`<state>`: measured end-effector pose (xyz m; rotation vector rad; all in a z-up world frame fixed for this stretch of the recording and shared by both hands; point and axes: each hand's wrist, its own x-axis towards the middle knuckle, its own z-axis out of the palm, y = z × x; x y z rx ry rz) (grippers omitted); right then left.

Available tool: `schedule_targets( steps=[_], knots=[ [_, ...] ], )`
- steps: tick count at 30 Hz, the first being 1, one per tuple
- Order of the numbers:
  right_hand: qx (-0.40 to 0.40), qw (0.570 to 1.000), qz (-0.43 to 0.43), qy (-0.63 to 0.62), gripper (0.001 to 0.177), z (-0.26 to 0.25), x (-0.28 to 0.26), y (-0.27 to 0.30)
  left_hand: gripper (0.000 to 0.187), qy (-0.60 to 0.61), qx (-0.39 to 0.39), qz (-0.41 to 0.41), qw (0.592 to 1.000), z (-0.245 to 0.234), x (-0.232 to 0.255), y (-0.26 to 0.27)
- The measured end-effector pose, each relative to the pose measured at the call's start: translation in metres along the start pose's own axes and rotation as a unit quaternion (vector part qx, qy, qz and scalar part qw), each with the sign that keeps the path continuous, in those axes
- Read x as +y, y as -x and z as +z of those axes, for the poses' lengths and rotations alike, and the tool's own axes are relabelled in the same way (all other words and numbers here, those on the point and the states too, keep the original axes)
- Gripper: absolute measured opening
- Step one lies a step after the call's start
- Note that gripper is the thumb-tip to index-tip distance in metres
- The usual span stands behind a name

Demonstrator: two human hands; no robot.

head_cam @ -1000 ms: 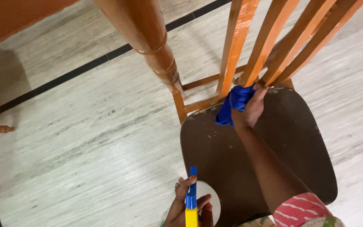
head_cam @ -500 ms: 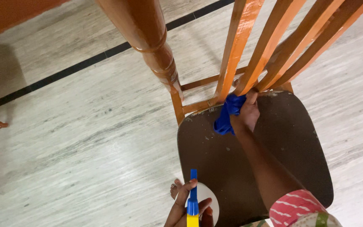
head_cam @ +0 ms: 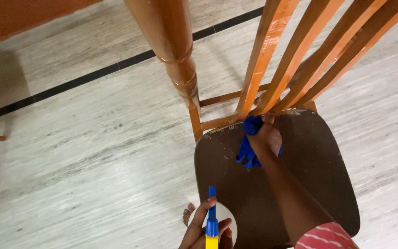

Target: The person wipes the wooden frame and seat of a chair using a blue cloth and a spray bottle.

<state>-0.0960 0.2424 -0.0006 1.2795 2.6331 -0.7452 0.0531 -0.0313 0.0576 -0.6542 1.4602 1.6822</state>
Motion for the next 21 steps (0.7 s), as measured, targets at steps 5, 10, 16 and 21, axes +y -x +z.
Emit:
schedule_targets(
  steps=[5,10,16,21],
  knots=[
    [0.134,0.972,-0.12,-0.154,0.068,0.005,0.024,0.03,0.066,0.027,-0.013,-0.031,0.999,-0.012,0.002,0.0],
    [0.196,0.929,-0.181,-0.256,0.066,0.002,0.025,0.054,0.068,0.057,-0.015,-0.065,0.996,-0.029,-0.002,-0.006],
    [0.279,0.859,-0.305,-0.304,0.065,-0.049,-0.017,0.075,0.071,0.107,0.014,-0.096,0.99,-0.039,-0.009,-0.014],
    [0.31,0.835,-0.367,-0.27,0.067,-0.099,-0.065,0.079,0.074,0.013,-0.051,-0.043,0.998,-0.04,-0.009,-0.016]
  ],
)
